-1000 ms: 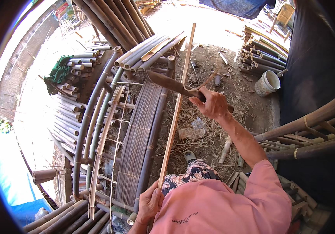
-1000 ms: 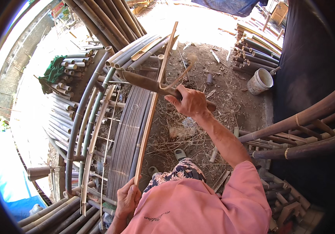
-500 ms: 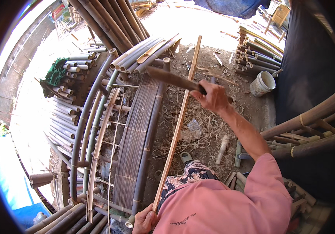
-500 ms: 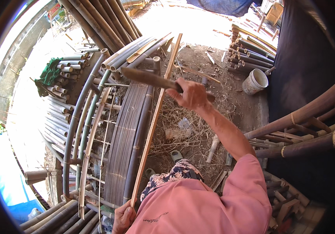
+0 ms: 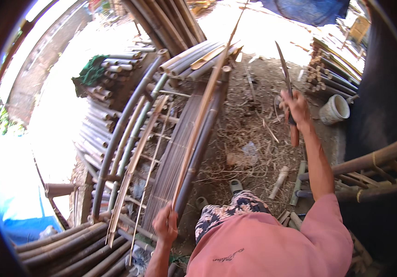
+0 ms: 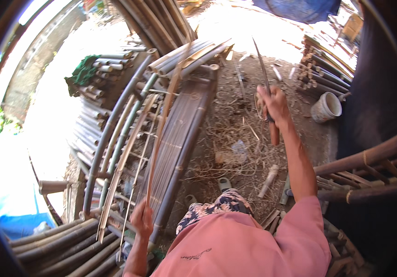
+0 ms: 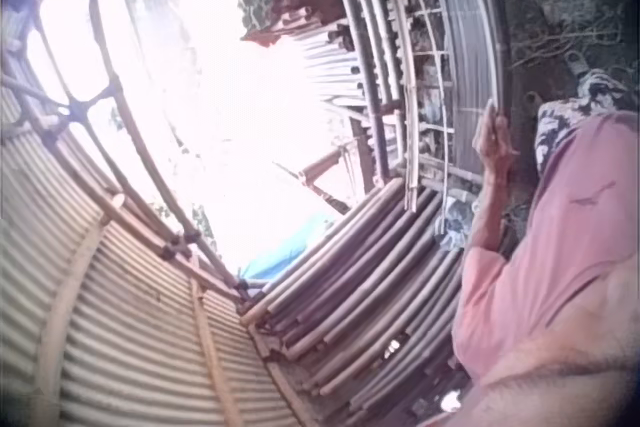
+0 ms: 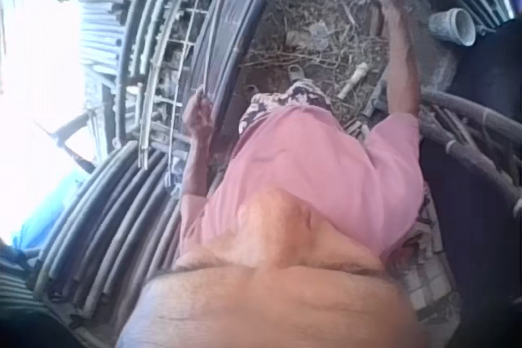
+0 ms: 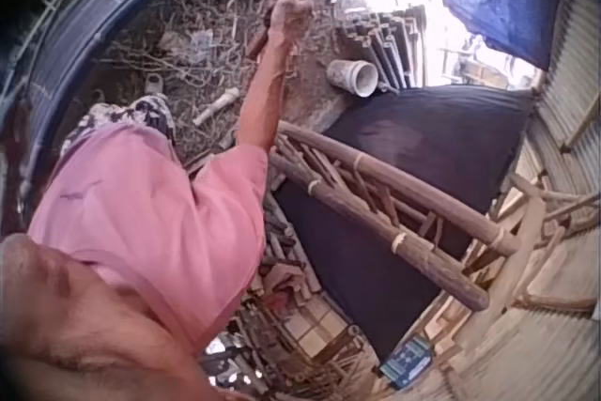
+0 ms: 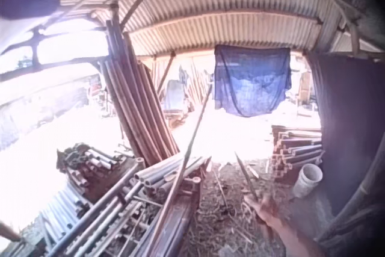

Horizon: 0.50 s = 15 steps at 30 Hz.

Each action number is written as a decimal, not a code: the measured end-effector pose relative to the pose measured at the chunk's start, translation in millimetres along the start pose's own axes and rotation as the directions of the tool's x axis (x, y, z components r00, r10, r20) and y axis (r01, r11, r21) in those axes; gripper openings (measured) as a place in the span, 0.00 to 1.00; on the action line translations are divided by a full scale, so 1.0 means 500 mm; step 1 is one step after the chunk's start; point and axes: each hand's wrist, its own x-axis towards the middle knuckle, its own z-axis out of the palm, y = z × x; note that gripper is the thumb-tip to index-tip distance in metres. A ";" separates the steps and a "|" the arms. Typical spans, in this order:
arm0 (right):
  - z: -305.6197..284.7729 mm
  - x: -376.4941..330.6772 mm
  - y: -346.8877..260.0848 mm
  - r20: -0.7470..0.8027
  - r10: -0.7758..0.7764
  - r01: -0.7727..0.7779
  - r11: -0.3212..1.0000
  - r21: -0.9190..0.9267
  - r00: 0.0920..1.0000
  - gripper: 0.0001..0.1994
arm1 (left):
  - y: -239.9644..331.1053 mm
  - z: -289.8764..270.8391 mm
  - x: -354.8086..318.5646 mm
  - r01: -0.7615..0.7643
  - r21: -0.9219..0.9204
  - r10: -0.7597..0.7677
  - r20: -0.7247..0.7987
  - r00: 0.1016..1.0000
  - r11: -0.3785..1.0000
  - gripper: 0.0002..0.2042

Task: The person uses a knife to shave and smooth thin bamboo strips, then places them into a bamboo frame. They also use the knife to scrape and refine the surface of the frame itself.

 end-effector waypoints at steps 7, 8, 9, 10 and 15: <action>0.318 -0.326 0.046 0.649 0.267 -0.586 0.736 0.340 0.713 0.13 | 0.019 0.141 0.303 0.249 -0.273 -0.266 -0.027 0.964 0.929 0.11; 0.348 -0.345 0.046 0.645 0.285 -0.620 0.689 0.376 0.709 0.13 | 0.023 0.163 0.305 0.254 -0.333 -0.279 -0.029 0.960 0.908 0.11; 0.372 -0.360 0.043 0.640 0.308 -0.652 0.637 0.411 0.704 0.14 | 0.029 0.187 0.299 0.260 -0.392 -0.293 -0.026 0.956 0.882 0.10; 0.382 -0.365 0.038 0.579 0.342 -0.654 0.568 0.500 0.740 0.14 | 0.074 0.211 0.295 0.278 -0.575 -0.338 0.004 0.941 0.769 0.11; 0.393 -0.321 0.050 0.316 0.465 -0.502 0.360 0.786 0.827 0.12 | 0.121 0.264 0.229 0.396 -0.461 -0.321 0.234 0.918 0.795 0.16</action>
